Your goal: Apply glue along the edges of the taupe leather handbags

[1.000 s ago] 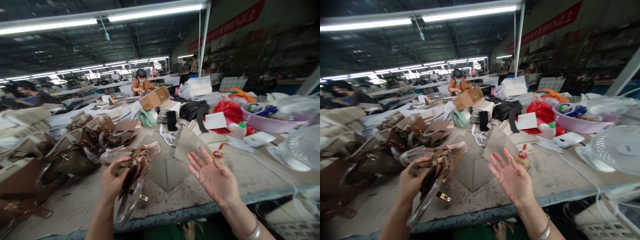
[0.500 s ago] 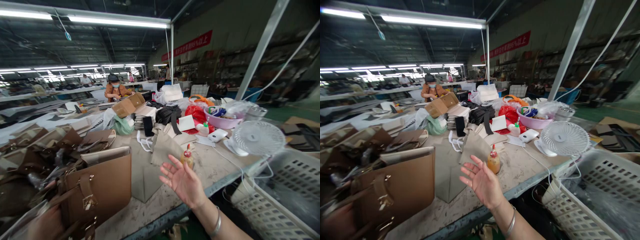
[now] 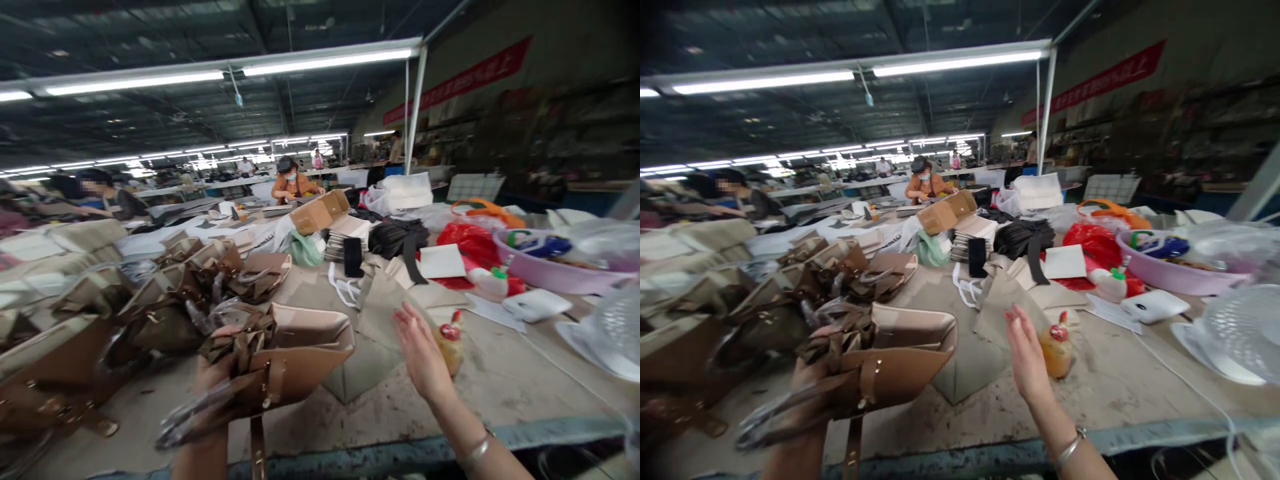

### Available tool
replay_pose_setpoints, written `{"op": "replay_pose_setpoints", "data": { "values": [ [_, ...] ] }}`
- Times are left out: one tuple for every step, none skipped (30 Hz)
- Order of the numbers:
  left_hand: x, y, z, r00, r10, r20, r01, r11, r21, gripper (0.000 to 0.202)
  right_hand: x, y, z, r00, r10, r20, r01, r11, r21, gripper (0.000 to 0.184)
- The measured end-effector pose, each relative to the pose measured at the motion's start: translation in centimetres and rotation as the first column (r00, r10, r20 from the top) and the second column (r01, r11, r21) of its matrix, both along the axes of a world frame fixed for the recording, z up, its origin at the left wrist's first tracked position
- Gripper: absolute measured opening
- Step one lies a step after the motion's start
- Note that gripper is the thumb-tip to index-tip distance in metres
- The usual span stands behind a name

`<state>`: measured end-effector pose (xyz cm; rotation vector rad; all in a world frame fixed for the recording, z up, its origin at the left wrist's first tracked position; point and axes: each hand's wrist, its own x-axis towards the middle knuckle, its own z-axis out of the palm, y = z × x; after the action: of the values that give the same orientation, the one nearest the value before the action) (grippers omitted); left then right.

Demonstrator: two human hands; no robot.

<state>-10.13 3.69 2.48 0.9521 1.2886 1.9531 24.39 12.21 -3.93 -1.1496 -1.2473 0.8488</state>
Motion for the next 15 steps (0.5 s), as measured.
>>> {"op": "replay_pose_setpoints", "data": {
  "values": [
    [0.1, -0.3, 0.4, 1.0, -0.003, 0.005, 0.003, 1.0, 0.01, 0.043, -0.2, 1.7, -0.4, 0.997, -0.021, 0.074, 0.02, 1.0, 0.018, 0.068],
    [0.2, -0.6, 0.7, 1.0, -0.027, 0.011, 0.026, 0.999, 0.023, 0.043, -0.4, 3.3, -0.9, 0.989, -0.038, 0.144, 0.034, 0.999, 0.03, 0.072],
    [0.3, -0.9, 1.0, 0.999, -0.04, 0.01, 0.04, 0.998, 0.041, 0.041, -0.5, 4.9, -1.3, 0.978, -0.043, 0.206, 0.037, 0.999, 0.033, 0.075],
    [0.4, -1.0, 1.3, 0.999, -0.052, 0.017, 0.05, 0.997, 0.057, 0.04, -0.6, 6.2, -1.8, 0.961, -0.045, 0.273, 0.038, 0.999, 0.028, 0.077],
    [0.4, -1.2, 1.5, 0.998, -0.061, 0.027, 0.059, 0.996, 0.067, 0.039, -0.6, 7.3, -2.4, 0.94, -0.045, 0.339, 0.043, 0.999, 0.015, 0.079],
    [0.4, -1.2, 1.7, 0.998, -0.058, 0.034, 0.056, 0.996, 0.073, 0.039, -0.6, 8.0, -3.0, 0.914, -0.041, 0.403, 0.047, 0.999, -0.006, 0.08],
    [0.4, -1.2, 1.8, 0.998, -0.045, 0.038, 0.042, 0.997, 0.069, 0.039, -0.5, 8.5, -3.7, 0.885, -0.035, 0.464, 0.054, 0.998, -0.026, 0.08],
    [0.4, -1.2, 1.8, 0.999, -0.025, 0.041, 0.023, 0.998, 0.06, 0.039, -0.4, 8.6, -4.4, 0.853, -0.029, 0.521, 0.061, 0.997, -0.044, 0.078],
    [0.3, -1.2, 1.8, 0.999, -0.007, 0.039, 0.005, 0.999, 0.049, 0.04, -0.3, 8.6, -5.0, 0.82, -0.022, 0.572, 0.066, 0.996, -0.056, 0.075],
    [0.2, -1.1, 1.8, 0.999, 0.014, 0.034, -0.016, 0.999, 0.039, 0.04, -0.1, 8.5, -5.5, 0.788, -0.014, 0.616, 0.067, 0.996, -0.063, 0.071],
    [0.0, -1.0, 1.7, 0.999, 0.029, 0.029, -0.03, 0.999, 0.027, 0.04, 0.0, 8.4, -6.0, 0.76, -0.008, 0.65, 0.066, 0.996, -0.066, 0.068],
    [-0.1, -0.9, 1.5, 0.999, 0.043, 0.027, -0.044, 0.999, 0.02, 0.04, 0.2, 8.3, -6.3, 0.739, -0.001, 0.674, 0.061, 0.996, -0.066, 0.064],
    [-0.3, -0.8, 1.3, 0.998, 0.051, 0.028, -0.051, 0.999, 0.013, 0.04, 0.4, 8.2, -6.5, 0.726, 0.005, 0.688, 0.054, 0.996, -0.065, 0.06],
    [-0.5, -0.8, 1.1, 0.998, 0.046, 0.035, -0.046, 0.999, 0.001, 0.04, 0.6, 8.2, -6.6, 0.722, 0.012, 0.692, 0.045, 0.997, -0.065, 0.054],
    [-0.6, -0.8, 0.9, 0.998, 0.039, 0.045, -0.039, 0.999, -0.011, 0.041, 0.9, 8.3, -6.6, 0.727, 0.016, 0.686, 0.037, 0.997, -0.062, 0.047]
  ]
}}
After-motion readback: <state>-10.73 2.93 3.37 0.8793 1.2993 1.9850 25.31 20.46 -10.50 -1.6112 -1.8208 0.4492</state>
